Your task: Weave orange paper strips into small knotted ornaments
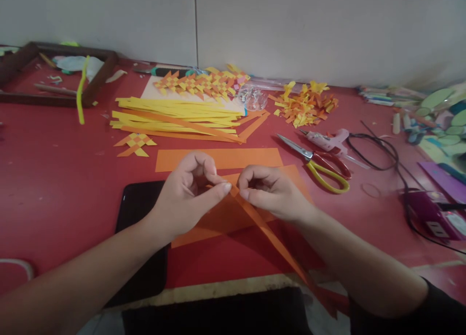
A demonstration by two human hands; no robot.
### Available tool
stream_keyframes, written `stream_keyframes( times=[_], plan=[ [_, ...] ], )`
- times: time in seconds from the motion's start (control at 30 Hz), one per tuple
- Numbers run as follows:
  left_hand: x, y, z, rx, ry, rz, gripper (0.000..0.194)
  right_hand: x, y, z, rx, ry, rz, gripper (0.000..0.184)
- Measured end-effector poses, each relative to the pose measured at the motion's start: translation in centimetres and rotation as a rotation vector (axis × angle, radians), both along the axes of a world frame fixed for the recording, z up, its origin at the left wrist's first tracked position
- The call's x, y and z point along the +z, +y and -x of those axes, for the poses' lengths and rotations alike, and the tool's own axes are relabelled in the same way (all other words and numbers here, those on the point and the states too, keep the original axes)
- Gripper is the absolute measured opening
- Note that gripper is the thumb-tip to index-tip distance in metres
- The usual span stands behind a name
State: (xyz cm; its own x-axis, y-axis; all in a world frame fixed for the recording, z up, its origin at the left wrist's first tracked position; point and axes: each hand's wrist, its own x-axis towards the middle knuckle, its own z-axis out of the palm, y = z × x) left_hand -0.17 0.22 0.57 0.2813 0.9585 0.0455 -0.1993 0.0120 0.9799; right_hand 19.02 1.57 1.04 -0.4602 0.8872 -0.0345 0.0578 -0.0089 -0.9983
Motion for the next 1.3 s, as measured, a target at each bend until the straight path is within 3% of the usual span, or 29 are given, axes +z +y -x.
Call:
stream_keyframes(
  times=[0.27, 0.53, 0.63, 0.73, 0.83, 0.9, 1.1, 1.3],
  plan=[
    [1.0, 0.5, 0.8, 0.156, 0.068, -0.048, 0.024, 0.1, 0.0, -0.2, 0.003, -0.001, 0.053, 0.008],
    [2.1, 2.7, 2.2, 0.515, -0.089, -0.009, 0.025, -0.3, 0.1, -0.1, -0.005, -0.034, 0.056, 0.005],
    [1.8, 3.2, 2.2, 0.579, -0.174, 0.025, 0.024, -0.4, 0.2, 0.0, -0.027, -0.042, 0.069, 0.004],
    [1.1, 2.7, 1.5, 0.430, -0.174, 0.161, 0.024, -0.5, 0.2, 0.1, -0.096, -0.033, 0.097, 0.004],
    [0.4, 1.6, 0.7, 0.006, 0.095, 0.329, 0.030, -0.5, 0.2, 0.3, -0.125, -0.015, 0.095, 0.005],
    [0.2, 0.9, 0.3, -0.159, 0.235, 0.334, 0.027, -0.6, 0.1, 0.4, -0.104, -0.009, 0.106, 0.006],
    [0.1, 0.7, 0.3, -0.083, 0.349, 0.182, 0.026, -0.7, -0.1, 0.7, -0.050, 0.056, 0.097, 0.010],
    [0.3, 0.7, 0.2, -0.024, 0.234, 0.172, 0.018, -0.6, -0.1, 0.6, -0.048, 0.067, 0.055, 0.007]
  ],
)
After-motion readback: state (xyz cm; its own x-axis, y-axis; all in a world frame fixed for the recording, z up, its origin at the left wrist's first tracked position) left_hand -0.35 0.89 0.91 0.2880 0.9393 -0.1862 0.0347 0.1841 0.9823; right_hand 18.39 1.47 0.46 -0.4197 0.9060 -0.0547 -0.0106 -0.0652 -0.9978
